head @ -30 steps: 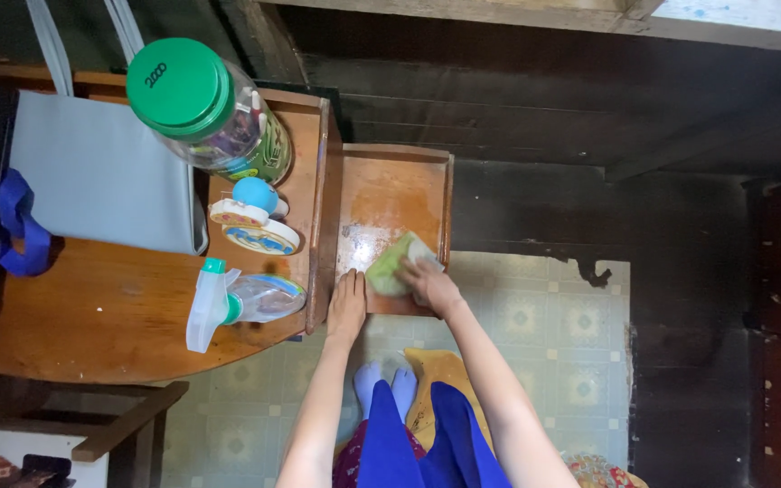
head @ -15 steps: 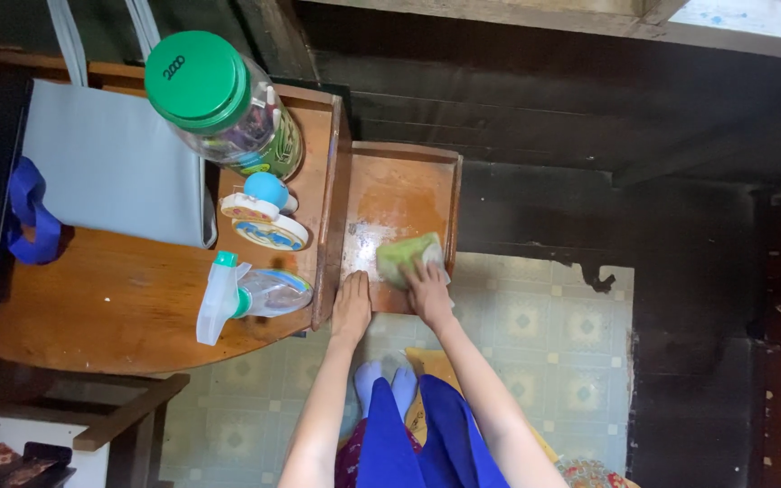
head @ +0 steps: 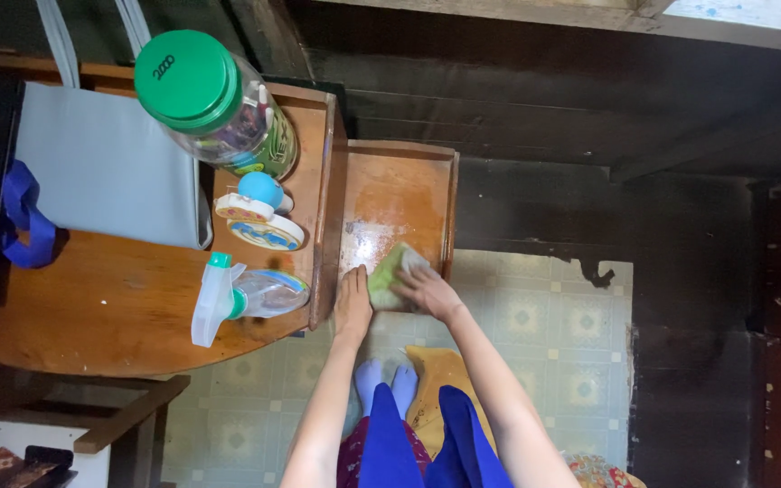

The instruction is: The person wipes a wooden table with a green cloth, then moves a light blue bag and a black laptop onto the table. They spray a cleaning solution onto a small wooden tray and wipe it thoroughly with the cloth.

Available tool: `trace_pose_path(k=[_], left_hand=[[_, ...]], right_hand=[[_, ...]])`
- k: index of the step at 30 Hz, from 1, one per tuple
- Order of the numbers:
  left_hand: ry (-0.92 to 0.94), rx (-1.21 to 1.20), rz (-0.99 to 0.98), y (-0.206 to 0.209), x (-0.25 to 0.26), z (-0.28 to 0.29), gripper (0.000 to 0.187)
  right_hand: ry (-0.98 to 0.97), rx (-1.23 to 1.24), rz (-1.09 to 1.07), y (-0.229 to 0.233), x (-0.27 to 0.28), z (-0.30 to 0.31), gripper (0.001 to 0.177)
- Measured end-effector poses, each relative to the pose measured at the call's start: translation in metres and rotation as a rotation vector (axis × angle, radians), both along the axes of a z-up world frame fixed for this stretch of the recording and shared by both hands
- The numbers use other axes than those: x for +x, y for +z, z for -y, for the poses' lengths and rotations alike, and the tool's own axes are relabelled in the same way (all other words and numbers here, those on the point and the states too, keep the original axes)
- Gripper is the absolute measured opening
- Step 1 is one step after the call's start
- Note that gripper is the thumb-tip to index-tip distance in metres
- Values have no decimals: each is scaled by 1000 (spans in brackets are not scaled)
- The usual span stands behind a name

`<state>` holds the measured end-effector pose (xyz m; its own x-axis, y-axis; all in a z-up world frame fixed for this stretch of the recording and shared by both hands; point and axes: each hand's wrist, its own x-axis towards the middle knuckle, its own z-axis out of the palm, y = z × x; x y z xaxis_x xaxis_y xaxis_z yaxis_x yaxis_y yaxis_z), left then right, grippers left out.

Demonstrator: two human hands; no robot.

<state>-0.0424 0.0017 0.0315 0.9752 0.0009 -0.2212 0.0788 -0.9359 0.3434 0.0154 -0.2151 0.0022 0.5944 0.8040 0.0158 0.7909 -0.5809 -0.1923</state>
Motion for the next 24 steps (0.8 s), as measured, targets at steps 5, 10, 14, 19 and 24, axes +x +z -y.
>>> trace_pose_path(k=[5, 10, 14, 19, 24], left_hand=[[0, 48, 0, -24, 12, -8, 69], [28, -14, -29, -18, 18, -8, 74], [103, -60, -85, -19, 10, -5, 74], [114, -138, -10, -7, 4, -3, 70], [-24, 13, 266, -40, 1, 9, 58]], right_hand=[[-208, -154, 5, -29, 39, -11, 57], [-401, -193, -99, -17, 40, -29, 64], [-429, -101, -154, -8, 7, -39, 69], [-282, 43, -76, -13, -16, -32, 68], [-291, 189, 181, 17, 5, -5, 51]])
